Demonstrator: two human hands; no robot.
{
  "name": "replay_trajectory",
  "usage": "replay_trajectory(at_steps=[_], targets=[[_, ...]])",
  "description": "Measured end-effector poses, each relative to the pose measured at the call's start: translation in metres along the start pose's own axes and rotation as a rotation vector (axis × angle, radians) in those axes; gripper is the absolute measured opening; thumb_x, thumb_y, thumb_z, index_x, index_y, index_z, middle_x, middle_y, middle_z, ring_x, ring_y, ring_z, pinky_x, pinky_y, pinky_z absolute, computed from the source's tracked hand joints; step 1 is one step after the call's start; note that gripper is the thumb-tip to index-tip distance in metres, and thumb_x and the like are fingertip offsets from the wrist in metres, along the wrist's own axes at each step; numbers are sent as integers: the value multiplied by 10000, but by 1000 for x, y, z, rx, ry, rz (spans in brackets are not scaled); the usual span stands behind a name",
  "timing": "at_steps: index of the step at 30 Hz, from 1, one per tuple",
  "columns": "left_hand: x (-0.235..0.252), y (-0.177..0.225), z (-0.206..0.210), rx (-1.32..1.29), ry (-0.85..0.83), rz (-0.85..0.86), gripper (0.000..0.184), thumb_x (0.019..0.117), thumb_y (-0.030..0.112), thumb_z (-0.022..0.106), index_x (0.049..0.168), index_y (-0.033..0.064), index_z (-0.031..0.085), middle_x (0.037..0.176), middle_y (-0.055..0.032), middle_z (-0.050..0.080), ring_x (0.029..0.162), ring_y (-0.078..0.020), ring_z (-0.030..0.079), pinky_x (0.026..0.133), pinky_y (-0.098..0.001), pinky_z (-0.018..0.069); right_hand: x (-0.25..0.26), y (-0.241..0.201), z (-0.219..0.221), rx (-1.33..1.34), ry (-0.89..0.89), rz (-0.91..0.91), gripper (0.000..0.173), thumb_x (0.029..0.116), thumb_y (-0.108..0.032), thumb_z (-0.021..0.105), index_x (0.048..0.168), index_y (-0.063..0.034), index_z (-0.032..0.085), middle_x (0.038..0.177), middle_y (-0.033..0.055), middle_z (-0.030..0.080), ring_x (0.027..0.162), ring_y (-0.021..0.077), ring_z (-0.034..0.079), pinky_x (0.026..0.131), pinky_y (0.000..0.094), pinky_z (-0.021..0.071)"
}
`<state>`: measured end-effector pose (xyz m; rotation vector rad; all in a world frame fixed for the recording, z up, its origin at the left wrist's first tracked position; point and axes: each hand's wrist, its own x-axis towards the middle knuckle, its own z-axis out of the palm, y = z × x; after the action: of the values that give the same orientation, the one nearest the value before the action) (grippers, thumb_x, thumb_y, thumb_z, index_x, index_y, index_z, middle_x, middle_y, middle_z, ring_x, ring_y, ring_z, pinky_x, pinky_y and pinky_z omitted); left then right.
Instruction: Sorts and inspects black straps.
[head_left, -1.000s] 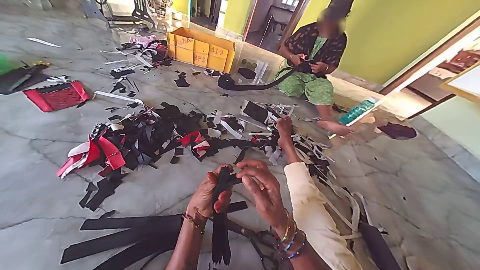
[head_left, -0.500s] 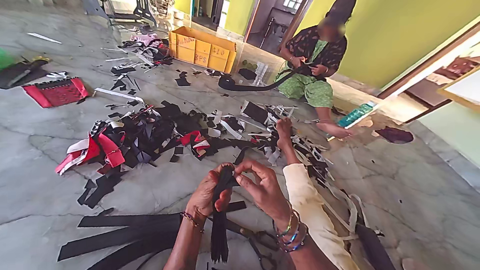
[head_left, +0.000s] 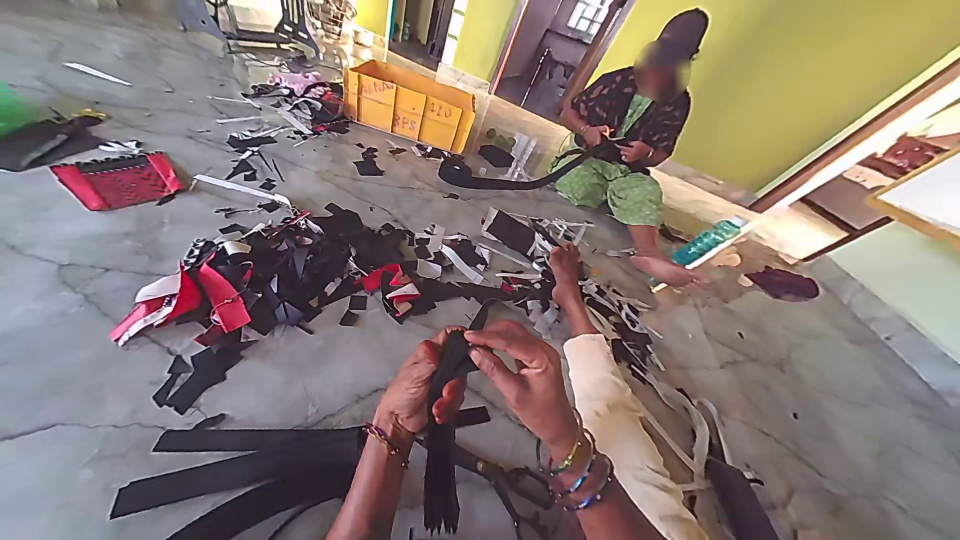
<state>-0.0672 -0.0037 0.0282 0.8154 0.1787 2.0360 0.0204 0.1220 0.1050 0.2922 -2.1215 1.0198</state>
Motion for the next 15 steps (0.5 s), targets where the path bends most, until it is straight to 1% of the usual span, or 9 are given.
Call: replay_trajectory(at_steps=[6, 9, 11, 13, 15], targets=[[0, 2, -1, -44, -12, 6, 424, 928, 533, 642, 1184, 198, 695, 746, 35, 704, 532, -28, 645, 466, -160, 523, 0, -3, 3, -10, 23, 19, 184, 885, -98, 699, 1017, -11, 794, 952, 49, 738, 962, 25, 644, 886, 154, 503], [0, 2, 0, -57, -8, 14, 420, 930, 523, 644, 1183, 192, 699, 764, 29, 710, 532, -30, 646, 462, -161, 522, 0, -4, 3, 7, 26, 28, 181, 884, -93, 702, 1010, 8, 784, 972, 51, 742, 985, 26, 659, 909, 158, 520], [0, 3, -1, -50, -13, 17, 437, 930, 532, 639, 1195, 189, 691, 766, 31, 709, 527, -27, 641, 459, -159, 518, 0, -3, 3, 7, 19, 29, 162, 875, -91, 710, 984, 15, 769, 960, 45, 736, 968, 18, 664, 899, 154, 532], [-1, 4, -1, -23, 3, 9, 443, 922, 544, 643, 1187, 191, 679, 753, 36, 701, 515, -22, 631, 449, -158, 511, 3, -3, 0, -19, -17, 15, 138, 861, -84, 706, 947, 15, 750, 935, 45, 730, 949, 11, 662, 888, 146, 528], [-1, 4, 0, 3, 23, -7, 438, 919, 537, 656, 1184, 189, 676, 768, 32, 702, 508, -19, 623, 438, -157, 507, 8, -1, -7, -56, -90, -13, 126, 864, -83, 700, 933, 15, 741, 919, 56, 722, 941, 18, 665, 882, 145, 529]])
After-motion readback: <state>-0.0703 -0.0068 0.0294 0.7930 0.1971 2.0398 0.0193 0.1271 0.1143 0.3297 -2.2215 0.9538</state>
